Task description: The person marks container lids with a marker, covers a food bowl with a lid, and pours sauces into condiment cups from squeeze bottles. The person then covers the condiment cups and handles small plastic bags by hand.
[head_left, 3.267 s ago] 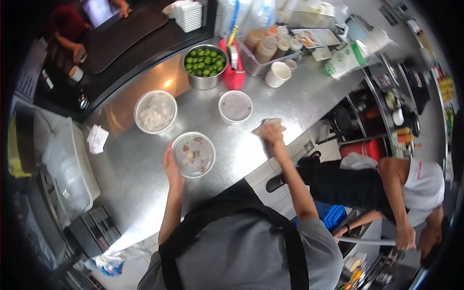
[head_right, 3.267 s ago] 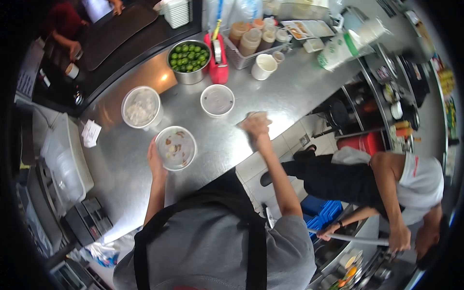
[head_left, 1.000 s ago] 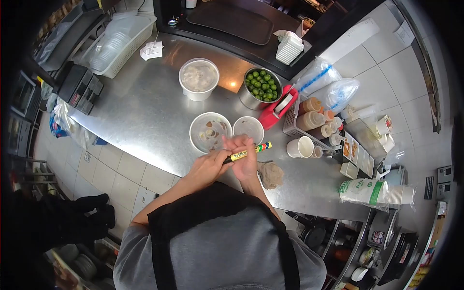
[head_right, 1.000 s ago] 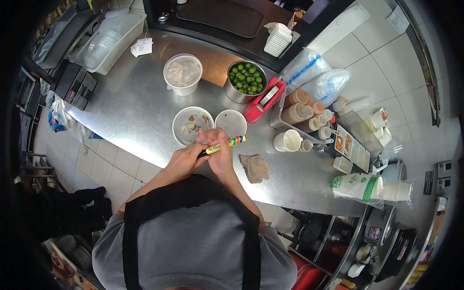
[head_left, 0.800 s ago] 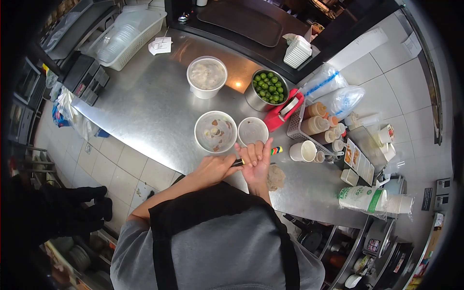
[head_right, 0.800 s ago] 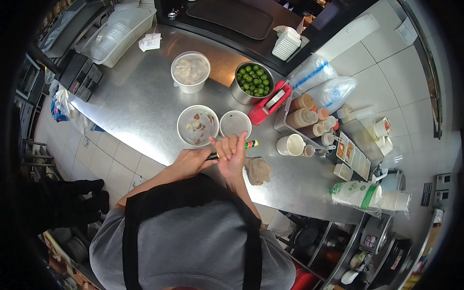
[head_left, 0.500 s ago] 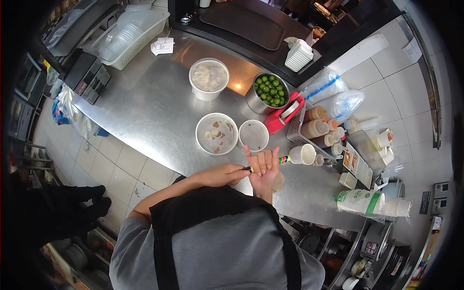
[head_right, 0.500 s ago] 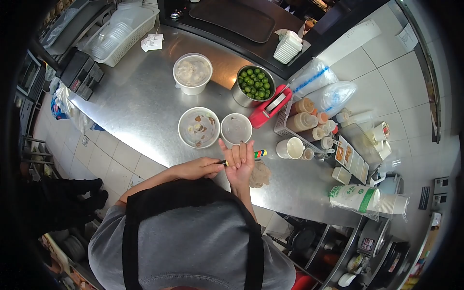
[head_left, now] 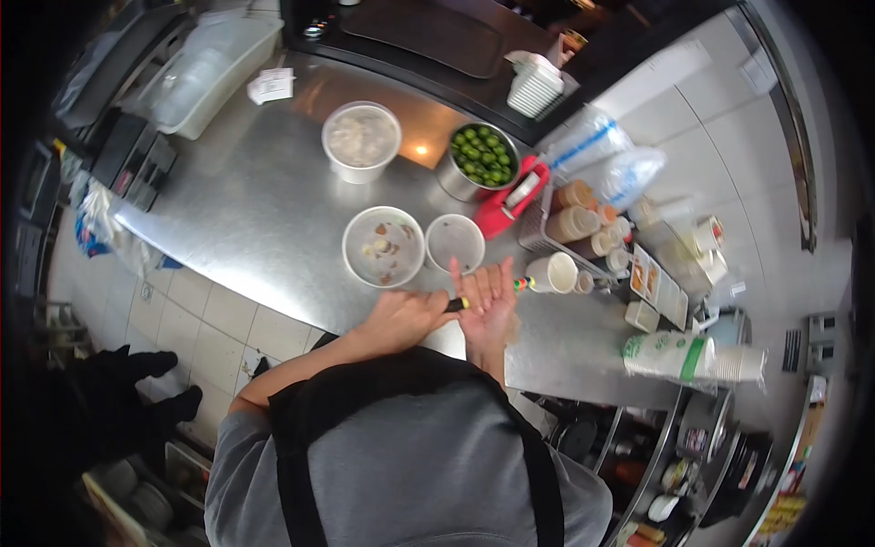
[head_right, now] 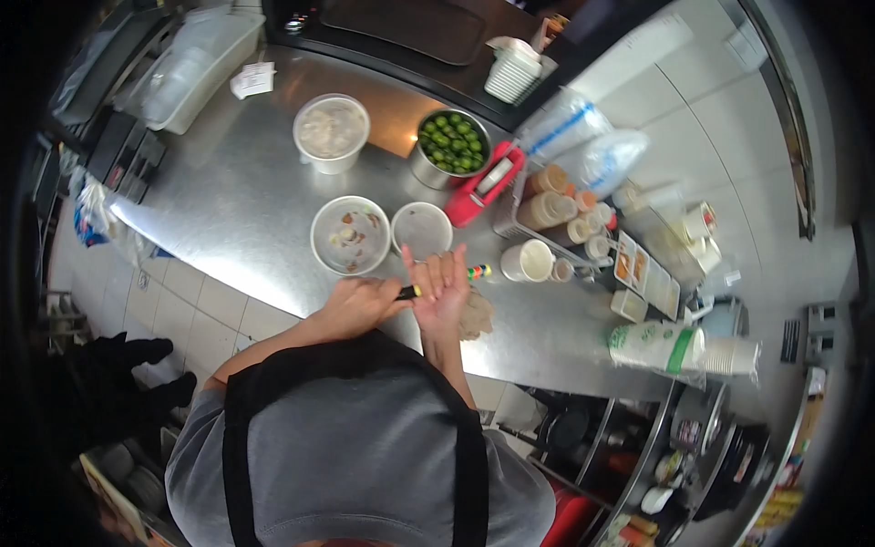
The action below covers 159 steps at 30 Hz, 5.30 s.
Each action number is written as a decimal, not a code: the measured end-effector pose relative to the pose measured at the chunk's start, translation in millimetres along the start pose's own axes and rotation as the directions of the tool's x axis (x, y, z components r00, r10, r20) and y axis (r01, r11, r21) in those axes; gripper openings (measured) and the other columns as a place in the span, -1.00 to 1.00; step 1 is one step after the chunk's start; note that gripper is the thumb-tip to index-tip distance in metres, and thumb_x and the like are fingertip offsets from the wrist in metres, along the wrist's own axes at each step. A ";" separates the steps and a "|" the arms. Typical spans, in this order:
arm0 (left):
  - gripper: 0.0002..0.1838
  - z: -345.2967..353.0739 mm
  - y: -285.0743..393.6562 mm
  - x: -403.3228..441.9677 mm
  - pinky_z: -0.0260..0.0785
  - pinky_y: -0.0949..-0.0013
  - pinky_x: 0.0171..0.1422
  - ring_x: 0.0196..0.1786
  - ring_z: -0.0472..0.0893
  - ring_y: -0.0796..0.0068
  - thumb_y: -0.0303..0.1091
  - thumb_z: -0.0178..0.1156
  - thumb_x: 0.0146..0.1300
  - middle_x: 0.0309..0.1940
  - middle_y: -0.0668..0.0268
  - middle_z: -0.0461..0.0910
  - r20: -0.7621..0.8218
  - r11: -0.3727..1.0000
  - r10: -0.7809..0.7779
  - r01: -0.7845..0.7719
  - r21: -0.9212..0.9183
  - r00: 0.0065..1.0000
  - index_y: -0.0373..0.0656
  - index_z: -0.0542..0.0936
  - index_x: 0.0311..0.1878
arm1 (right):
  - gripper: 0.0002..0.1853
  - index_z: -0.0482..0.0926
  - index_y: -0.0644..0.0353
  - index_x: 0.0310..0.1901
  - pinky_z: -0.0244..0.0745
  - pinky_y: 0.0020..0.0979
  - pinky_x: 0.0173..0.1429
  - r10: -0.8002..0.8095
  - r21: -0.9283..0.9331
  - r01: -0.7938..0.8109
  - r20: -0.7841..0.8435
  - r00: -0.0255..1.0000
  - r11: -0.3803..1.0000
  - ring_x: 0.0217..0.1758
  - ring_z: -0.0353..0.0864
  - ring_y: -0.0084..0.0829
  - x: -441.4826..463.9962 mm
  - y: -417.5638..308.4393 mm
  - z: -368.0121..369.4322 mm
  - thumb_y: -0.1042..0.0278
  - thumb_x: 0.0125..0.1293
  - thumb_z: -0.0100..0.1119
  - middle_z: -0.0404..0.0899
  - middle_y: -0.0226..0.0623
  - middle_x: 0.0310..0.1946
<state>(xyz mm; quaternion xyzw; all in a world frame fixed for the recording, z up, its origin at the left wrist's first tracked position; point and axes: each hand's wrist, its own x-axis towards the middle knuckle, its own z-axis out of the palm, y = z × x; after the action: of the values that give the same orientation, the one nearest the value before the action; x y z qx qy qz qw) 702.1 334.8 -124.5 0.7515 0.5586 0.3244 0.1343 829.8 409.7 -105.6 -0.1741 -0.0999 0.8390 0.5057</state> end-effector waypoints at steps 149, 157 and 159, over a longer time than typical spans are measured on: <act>-0.77 30.8 -135.0 -31.2 0.29 0.55 -0.01 -0.15 0.46 0.65 -0.39 0.14 0.29 -0.17 0.27 0.57 0.011 0.188 -0.753 0.232 -0.955 0.658 -0.05 0.23 -0.25 | -0.73 0.28 0.20 -0.63 0.12 -0.51 -0.55 -0.071 -0.884 0.430 0.424 0.903 0.185 -0.64 0.21 -0.65 67.9 92.3 -61.3 0.57 -0.03 0.23 0.25 -0.48 -0.72; -0.77 32.1 -137.0 -32.7 0.30 0.56 -0.03 -0.16 0.46 0.66 -0.39 0.14 0.29 -0.17 0.27 0.57 0.005 0.182 -0.734 0.204 -0.962 0.679 -0.06 0.23 -0.23 | -0.72 0.26 0.15 -0.61 0.12 -0.59 -0.51 -0.027 -0.893 0.442 0.441 0.897 0.082 -0.59 0.20 -0.73 64.2 90.3 -53.8 0.58 -0.01 0.21 0.25 -0.57 -0.67; -0.77 30.1 -134.7 -32.6 0.30 0.56 -0.04 -0.17 0.45 0.67 -0.39 0.14 0.29 -0.17 0.29 0.56 0.008 0.183 -0.741 0.214 -0.960 0.671 -0.06 0.23 -0.23 | -0.73 0.26 0.16 -0.61 0.12 -0.59 -0.51 -0.048 -0.898 0.423 0.421 0.906 0.117 -0.59 0.20 -0.72 65.6 91.0 -54.8 0.58 -0.02 0.21 0.24 -0.56 -0.68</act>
<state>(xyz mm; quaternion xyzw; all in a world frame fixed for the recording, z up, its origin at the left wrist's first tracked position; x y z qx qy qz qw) 614.5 355.3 -234.2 0.2147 0.5079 0.6803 0.4828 749.2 424.5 -199.9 -0.3154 -0.7157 0.4948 0.3787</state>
